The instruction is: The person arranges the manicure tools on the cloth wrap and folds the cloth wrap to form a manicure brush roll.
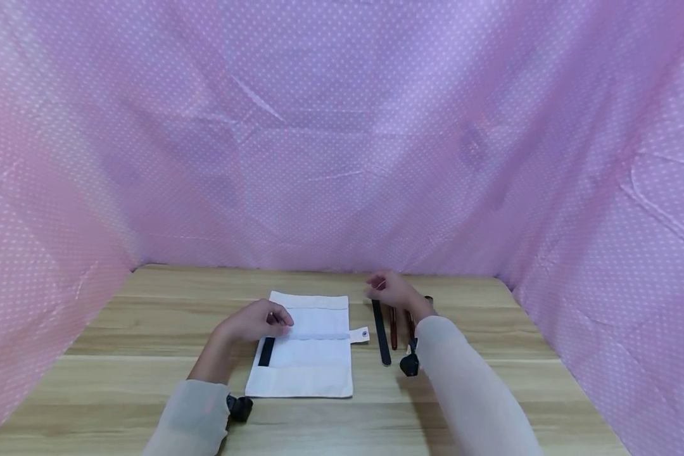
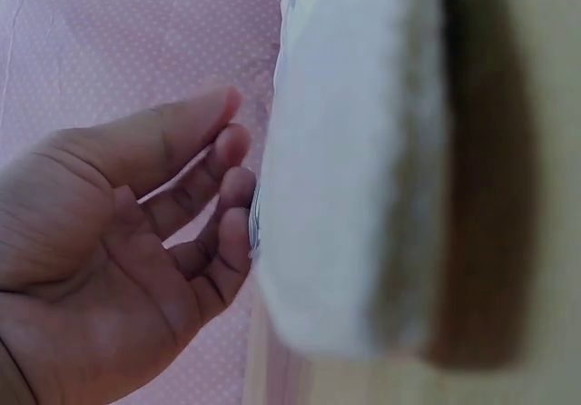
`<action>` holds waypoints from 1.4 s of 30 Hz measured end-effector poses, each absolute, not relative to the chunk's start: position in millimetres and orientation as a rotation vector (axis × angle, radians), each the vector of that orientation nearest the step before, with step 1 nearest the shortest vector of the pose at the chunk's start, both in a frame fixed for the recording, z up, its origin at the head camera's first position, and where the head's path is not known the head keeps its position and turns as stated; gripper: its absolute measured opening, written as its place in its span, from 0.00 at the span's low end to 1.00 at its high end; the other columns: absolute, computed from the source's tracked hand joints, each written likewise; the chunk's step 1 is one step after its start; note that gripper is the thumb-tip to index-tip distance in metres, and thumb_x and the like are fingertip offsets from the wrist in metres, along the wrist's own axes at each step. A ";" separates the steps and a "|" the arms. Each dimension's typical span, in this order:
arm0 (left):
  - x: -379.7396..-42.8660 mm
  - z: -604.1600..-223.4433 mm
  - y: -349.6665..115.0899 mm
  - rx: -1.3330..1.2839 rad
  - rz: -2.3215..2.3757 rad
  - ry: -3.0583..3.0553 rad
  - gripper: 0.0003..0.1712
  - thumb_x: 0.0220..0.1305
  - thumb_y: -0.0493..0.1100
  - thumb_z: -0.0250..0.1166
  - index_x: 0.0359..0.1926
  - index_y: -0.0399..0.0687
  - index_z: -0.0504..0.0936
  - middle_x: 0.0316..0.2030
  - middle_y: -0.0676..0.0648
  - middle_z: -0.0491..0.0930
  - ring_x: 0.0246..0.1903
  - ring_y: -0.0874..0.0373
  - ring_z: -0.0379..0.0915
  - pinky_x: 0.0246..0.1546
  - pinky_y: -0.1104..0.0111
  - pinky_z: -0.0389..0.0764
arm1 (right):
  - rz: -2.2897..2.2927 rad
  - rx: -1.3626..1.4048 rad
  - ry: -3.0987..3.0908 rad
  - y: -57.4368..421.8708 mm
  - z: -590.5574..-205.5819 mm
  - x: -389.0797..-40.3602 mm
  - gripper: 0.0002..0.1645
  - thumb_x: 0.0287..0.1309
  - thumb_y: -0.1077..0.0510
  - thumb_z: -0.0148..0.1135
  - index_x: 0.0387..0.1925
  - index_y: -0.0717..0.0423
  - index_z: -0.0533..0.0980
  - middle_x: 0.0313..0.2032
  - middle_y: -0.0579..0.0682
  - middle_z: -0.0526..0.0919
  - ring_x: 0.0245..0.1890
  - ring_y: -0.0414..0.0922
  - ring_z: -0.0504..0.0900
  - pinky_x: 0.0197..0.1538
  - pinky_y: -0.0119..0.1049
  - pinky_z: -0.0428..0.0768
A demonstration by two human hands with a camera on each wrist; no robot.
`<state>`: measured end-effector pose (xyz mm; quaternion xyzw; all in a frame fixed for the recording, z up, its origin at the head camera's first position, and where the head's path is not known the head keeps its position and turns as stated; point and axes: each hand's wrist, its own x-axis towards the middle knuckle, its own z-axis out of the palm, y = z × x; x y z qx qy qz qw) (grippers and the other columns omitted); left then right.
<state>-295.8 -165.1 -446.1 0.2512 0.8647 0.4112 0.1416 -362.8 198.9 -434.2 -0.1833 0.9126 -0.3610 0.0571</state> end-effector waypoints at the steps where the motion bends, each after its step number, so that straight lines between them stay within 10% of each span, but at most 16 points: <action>1: -296.1 -446.5 -165.3 0.731 1.187 2.488 0.05 0.65 0.32 0.69 0.42 0.40 0.86 0.35 0.50 0.82 0.36 0.57 0.73 0.38 0.68 0.77 | -1.092 -0.550 2.760 202.6 -434.7 -363.6 0.21 0.67 0.60 0.66 0.58 0.66 0.78 0.52 0.60 0.82 0.53 0.54 0.80 0.56 0.48 0.80; 17: -294.3 -451.0 -164.5 0.664 1.078 2.536 0.07 0.59 0.31 0.73 0.36 0.45 0.88 0.32 0.51 0.80 0.36 0.55 0.71 0.40 0.62 0.76 | -0.936 -0.515 2.683 220.5 -437.8 -367.5 0.32 0.51 0.57 0.81 0.58 0.61 0.80 0.50 0.51 0.85 0.50 0.48 0.80 0.59 0.48 0.77; 42: -292.4 -451.9 -165.4 0.735 1.103 2.499 0.06 0.64 0.29 0.67 0.35 0.43 0.83 0.30 0.51 0.77 0.33 0.56 0.70 0.34 0.67 0.74 | -1.120 -0.423 2.596 213.4 -419.4 -363.6 0.28 0.57 0.62 0.75 0.57 0.61 0.74 0.49 0.56 0.79 0.48 0.51 0.78 0.55 0.50 0.78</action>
